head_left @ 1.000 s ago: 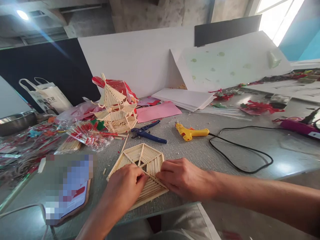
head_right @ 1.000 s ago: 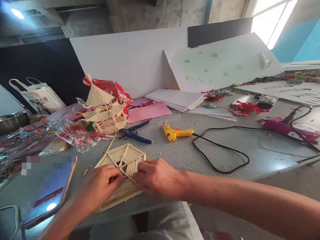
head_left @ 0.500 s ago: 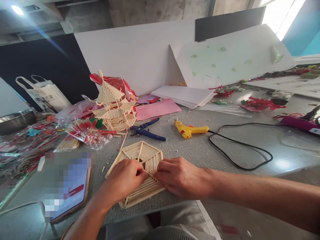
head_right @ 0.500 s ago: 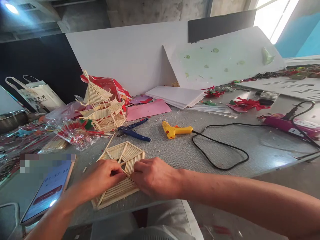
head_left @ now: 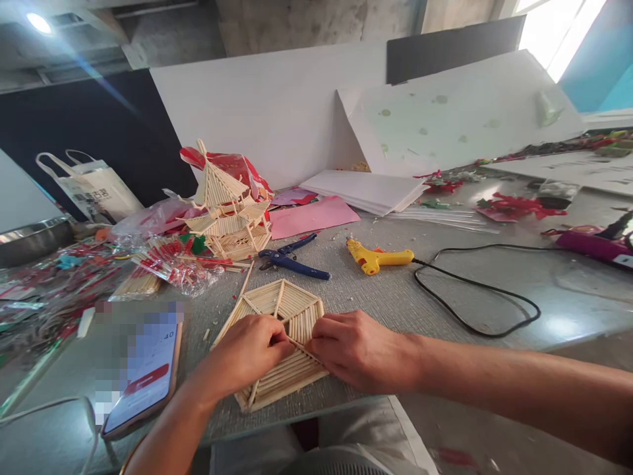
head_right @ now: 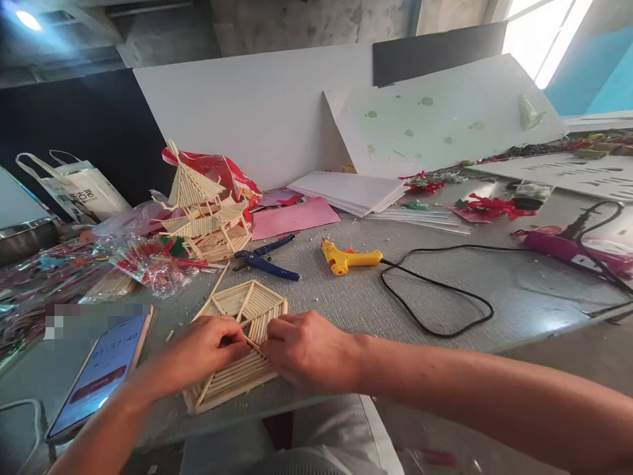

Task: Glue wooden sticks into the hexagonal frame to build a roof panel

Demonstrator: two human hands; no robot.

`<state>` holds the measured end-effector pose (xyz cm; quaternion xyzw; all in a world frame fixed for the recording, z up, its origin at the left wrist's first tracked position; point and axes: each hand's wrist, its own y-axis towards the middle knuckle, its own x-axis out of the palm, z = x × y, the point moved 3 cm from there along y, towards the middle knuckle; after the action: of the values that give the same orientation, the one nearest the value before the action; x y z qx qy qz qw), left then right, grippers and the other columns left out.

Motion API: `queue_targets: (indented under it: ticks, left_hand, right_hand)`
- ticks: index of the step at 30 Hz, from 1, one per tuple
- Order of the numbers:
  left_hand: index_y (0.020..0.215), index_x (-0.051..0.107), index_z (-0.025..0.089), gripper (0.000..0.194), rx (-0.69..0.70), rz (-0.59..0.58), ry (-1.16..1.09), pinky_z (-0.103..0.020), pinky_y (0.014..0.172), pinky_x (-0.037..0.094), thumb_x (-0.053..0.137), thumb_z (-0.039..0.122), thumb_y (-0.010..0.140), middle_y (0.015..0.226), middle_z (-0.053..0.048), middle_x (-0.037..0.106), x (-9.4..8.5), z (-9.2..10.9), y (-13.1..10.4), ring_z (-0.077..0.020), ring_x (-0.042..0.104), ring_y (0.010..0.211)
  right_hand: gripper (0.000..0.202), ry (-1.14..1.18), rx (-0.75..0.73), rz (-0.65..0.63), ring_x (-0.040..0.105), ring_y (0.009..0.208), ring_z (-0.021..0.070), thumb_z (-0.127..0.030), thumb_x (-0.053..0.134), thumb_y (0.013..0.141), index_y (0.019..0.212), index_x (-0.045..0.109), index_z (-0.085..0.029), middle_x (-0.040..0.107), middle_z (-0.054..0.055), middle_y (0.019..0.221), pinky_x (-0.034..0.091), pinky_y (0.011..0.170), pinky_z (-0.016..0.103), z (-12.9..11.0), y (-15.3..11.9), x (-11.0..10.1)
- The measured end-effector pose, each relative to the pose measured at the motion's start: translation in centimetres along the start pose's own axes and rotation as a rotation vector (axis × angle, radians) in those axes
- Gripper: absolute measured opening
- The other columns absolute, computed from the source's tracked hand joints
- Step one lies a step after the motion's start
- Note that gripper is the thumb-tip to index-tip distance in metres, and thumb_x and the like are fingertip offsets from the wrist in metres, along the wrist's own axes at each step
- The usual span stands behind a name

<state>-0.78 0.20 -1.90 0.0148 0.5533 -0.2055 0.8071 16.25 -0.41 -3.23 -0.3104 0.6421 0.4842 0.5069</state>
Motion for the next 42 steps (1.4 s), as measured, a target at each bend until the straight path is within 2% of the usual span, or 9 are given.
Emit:
queue_targets:
  ticks: [26,34,42]
  left_hand:
    - [0.072,0.064,0.019,0.028,0.016,-0.019,0.041,-0.025,0.058,0.033,0.048,0.041,0.079,0.072,-0.002,0.066,0.02,-0.23,0.54,-0.0148,0.058,0.069]
    - [0.071,0.064,0.018,0.03,0.005,-0.02,0.03,-0.026,0.058,0.033,0.048,0.042,0.079,0.072,-0.002,0.066,-0.06,-0.09,0.43,-0.0148,0.057,0.068]
    - [0.072,0.065,0.018,0.029,0.007,-0.03,0.047,-0.026,0.058,0.033,0.048,0.04,0.079,0.071,-0.002,0.066,-0.2,0.04,0.35,-0.0146,0.056,0.067]
  right_hand:
    - [0.019,-0.04,-0.033,0.018,0.046,0.066,0.0118,-0.017,0.037,0.088,0.078,0.053,-0.014,0.053,0.006,0.077,0.036,0.057,0.026,-0.26,-0.07,0.13]
    - [0.016,-0.046,-0.012,-0.023,0.046,0.066,0.0117,-0.017,0.04,0.086,0.078,0.054,-0.014,0.054,0.005,0.079,0.036,0.057,0.026,-0.28,0.0,0.19]
    - [0.017,-0.038,-0.025,0.015,0.046,0.066,0.0119,-0.017,0.038,0.087,0.08,0.054,-0.014,0.054,0.006,0.079,0.036,0.058,0.026,-0.15,-0.18,0.37]
